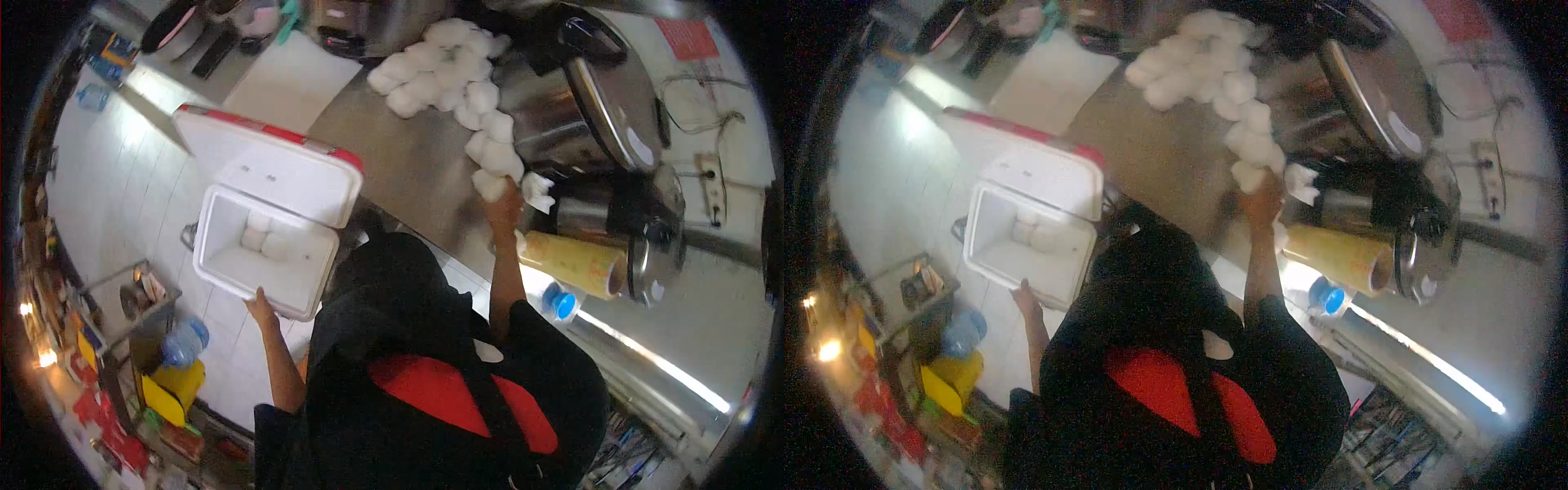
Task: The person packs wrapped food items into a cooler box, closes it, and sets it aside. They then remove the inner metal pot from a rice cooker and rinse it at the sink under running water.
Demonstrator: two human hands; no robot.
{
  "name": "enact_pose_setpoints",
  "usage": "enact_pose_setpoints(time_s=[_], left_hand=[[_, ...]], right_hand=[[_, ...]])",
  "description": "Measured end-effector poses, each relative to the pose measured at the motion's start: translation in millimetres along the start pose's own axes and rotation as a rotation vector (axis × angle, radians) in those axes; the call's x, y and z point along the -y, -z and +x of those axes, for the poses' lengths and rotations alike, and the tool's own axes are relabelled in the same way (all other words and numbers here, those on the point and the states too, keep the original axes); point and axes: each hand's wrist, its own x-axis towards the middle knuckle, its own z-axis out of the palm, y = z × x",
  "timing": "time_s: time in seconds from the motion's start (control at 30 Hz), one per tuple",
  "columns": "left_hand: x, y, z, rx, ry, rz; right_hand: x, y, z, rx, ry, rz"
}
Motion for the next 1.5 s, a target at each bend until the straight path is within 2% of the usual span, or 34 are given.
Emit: enact_pose_setpoints(time_s=[0.03,0.1,0.13,0.2,0.23,0.33,0.37,0.47,0.5,0.53,0.57,0.6,0.63,0.67,0.7,0.73,0.77,0.8,0.83,0.9,0.93,1.0,1.17,1.23,1.3,1.33,1.37,1.4,1.43,1.47,1.5], left_hand=[[2.2,4.1,1.4,0.011,0.022,-0.050],[23.3,7.1,14.2,-0.193,0.115,0.130],[44.0,18.6,23.1,-0.067,0.022,0.494],[-30.6,-11.8,-14.8,-0.176,0.180,0.067],[7.7,-0.5,2.1,-0.194,-0.038,0.108],[0.7,-8.4,-2.3,-0.222,-0.012,0.114],[-5.6,-9.5,-4.4,-0.211,-0.010,0.108],[22.2,-4.5,4.5,-0.230,-0.117,0.210],[33.8,-2.6,9.0,-0.241,-0.177,0.268],[20.7,-5.8,3.5,-0.219,-0.050,0.139],[27.2,-9.9,4.5,-0.266,-0.136,0.165],[17.7,-12.8,1.0,-0.245,-0.074,0.151],[18.1,-14.0,-2.4,-0.249,-0.191,0.263],[21.2,-13.9,1.7,-0.207,-0.095,0.106],[4.0,-17.2,-5.7,-0.247,-0.124,0.068],[36.9,-14.7,3.1,-0.261,-0.214,0.174],[12.5,-10.7,-1.8,-0.266,-0.128,0.223],[-12.6,-13.2,-9.2,-0.246,-0.043,0.262],[-2.1,-13.6,-7.7,-0.230,-0.019,0.188],[2.1,-12.6,-4.7,-0.224,-0.041,0.047],[-0.7,-12.7,-4.3,-0.224,-0.048,0.073],[-4.2,-11.4,-2.3,-0.229,-0.080,0.137],[1.2,-8.7,2.2,-0.199,-0.125,0.136],[28.3,4.4,9.5,-0.182,0.019,0.155],[69.3,18.2,26.0,-0.202,0.152,0.256],[45.0,19.3,22.9,-0.109,0.278,0.250],[18.7,19.3,19.7,-0.011,0.402,0.256],[28.5,19.1,20.1,-0.049,0.201,0.168],[38.4,18.8,19.7,-0.066,-0.002,0.085],[31.3,11.9,14.5,-0.110,0.035,-0.034],[21.0,6.9,10.0,-0.149,0.034,-0.010]], right_hand=[[0.9,3.8,2.7,0.044,0.044,-0.009],[17.2,24.9,-7.1,0.179,0.160,0.043],[38.6,39.0,-19.4,0.286,0.224,0.097],[101.8,65.7,-65.5,0.598,0.390,0.217],[139.2,68.7,-94.0,0.773,0.493,0.256],[239.5,43.5,-175.9,1.154,1.002,0.187],[267.3,11.4,-196.7,1.353,0.912,0.195],[335.0,-126.6,-250.0,1.345,1.244,0.245],[352.0,-170.6,-265.0,1.292,1.244,0.096],[366.0,-208.2,-272.1,1.228,1.238,-0.049],[371.7,-240.4,-274.0,1.122,1.211,-0.198],[377.4,-272.4,-275.9,1.024,1.178,-0.351],[334.0,-363.7,-258.9,0.661,1.231,-0.303],[292.1,-452.4,-242.7,0.310,1.209,-0.252],[288.5,-473.1,-239.8,0.351,1.237,-0.295],[285.9,-492.3,-237.3,0.392,1.266,-0.335],[283.7,-512.5,-234.2,0.435,1.294,-0.374],[284.2,-506.2,-235.1,0.523,1.294,-0.217],[282.1,-489.0,-223.0,0.587,1.290,-0.073],[289.7,-459.1,-220.2,0.551,1.255,-0.079],[305.5,-444.9,-226.5,0.531,1.248,-0.064],[323.7,-406.0,-240.4,0.533,1.029,-0.120],[319.1,-420.9,-231.7,0.636,0.904,-0.109],[342.2,-381.2,-238.5,0.820,0.850,-0.042],[386.9,-276.4,-258.2,1.126,0.734,0.078],[398.6,-223.4,-263.6,1.296,0.648,0.107],[340.1,-325.8,-265.8,1.041,1.017,0.346],[338.7,-282.1,-265.7,1.179,1.117,0.218],[321.7,-217.1,-261.2,1.280,1.103,0.355],[308.7,-153.4,-254.0,1.378,1.105,0.506],[296.8,-91.6,-236.8,1.416,1.067,0.447]])
